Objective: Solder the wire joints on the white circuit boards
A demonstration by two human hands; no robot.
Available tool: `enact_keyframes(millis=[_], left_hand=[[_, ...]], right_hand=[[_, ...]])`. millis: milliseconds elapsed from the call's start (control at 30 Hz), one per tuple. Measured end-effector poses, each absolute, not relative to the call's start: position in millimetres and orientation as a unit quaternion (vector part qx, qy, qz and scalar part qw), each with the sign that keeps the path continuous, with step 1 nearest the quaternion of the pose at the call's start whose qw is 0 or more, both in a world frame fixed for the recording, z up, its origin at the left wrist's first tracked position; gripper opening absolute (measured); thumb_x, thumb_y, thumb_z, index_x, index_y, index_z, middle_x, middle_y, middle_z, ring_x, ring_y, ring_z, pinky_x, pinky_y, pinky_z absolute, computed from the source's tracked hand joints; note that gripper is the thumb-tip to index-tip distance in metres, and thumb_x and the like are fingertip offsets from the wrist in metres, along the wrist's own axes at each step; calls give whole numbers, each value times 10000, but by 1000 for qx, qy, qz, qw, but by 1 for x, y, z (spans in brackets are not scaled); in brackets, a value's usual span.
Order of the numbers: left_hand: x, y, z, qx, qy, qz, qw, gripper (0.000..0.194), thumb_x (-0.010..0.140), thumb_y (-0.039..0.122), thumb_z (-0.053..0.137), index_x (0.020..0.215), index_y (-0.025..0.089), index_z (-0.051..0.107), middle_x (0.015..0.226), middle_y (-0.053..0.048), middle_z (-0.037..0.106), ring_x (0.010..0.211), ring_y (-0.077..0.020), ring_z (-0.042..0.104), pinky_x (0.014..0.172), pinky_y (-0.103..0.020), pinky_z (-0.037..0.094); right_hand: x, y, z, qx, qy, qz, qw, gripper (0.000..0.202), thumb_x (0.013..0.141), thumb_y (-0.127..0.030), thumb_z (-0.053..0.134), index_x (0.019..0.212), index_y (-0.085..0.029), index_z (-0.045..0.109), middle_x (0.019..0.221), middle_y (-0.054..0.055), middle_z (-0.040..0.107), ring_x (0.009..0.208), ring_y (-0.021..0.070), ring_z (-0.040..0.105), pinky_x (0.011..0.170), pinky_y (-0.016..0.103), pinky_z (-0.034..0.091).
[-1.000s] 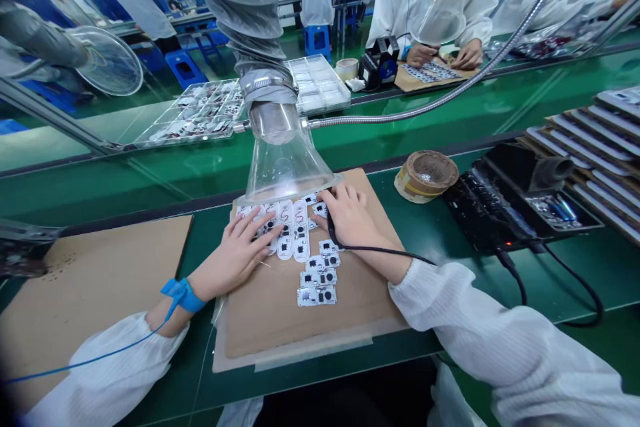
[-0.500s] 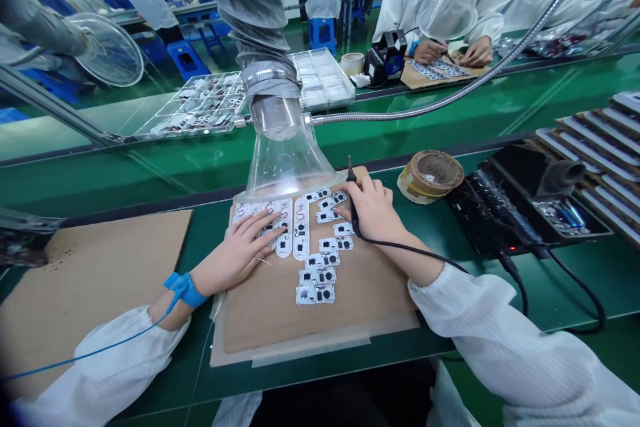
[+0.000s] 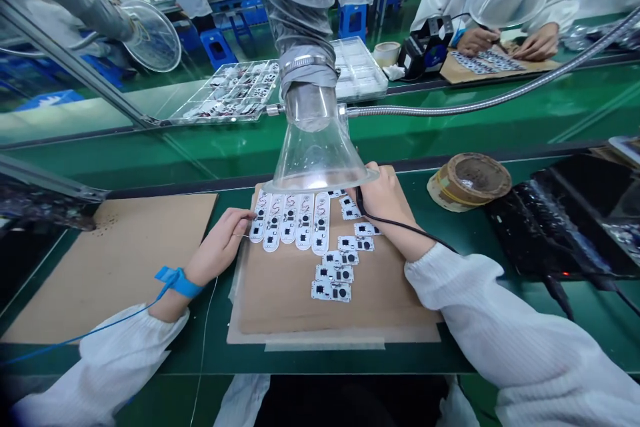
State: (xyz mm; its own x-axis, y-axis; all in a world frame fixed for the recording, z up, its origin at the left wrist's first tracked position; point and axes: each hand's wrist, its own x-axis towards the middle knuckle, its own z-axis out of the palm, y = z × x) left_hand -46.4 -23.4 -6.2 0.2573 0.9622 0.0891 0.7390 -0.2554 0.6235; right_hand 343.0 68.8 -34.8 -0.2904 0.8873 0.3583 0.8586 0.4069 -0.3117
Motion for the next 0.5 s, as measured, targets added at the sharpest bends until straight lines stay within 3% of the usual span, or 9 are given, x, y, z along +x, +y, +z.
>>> enact_keyframes(millis=[267, 400, 500], left_hand=[[-48, -25, 2, 756, 555, 242, 250, 409, 1144, 445, 339, 1287, 192, 628, 1280, -116, 609, 1211, -242, 617, 1104, -417, 495], [-41, -20, 19, 707, 573, 247, 332, 394, 1133, 486, 349, 993, 219, 603, 857, -13, 578, 791, -188, 564, 767, -330, 492], [-21, -12, 35, 712, 511, 149, 458, 384, 1097, 464, 422, 865, 208, 591, 760, 12, 528, 691, -154, 465, 649, -284, 389]], right_hand=[[350, 66, -42, -580, -782, -29, 224, 123, 1046, -260, 510, 964, -219, 592, 1071, 131, 574, 1039, 320, 519, 872, 440, 435], [352, 62, -37, -580, -784, -14, 222, 153, 1044, -271, 510, 929, -225, 600, 1068, 123, 582, 1029, 317, 545, 855, 434, 437], [350, 60, -29, -569, -792, 9, 223, 165, 1056, -327, 526, 1001, -228, 646, 1122, 134, 616, 1097, 338, 555, 891, 458, 458]])
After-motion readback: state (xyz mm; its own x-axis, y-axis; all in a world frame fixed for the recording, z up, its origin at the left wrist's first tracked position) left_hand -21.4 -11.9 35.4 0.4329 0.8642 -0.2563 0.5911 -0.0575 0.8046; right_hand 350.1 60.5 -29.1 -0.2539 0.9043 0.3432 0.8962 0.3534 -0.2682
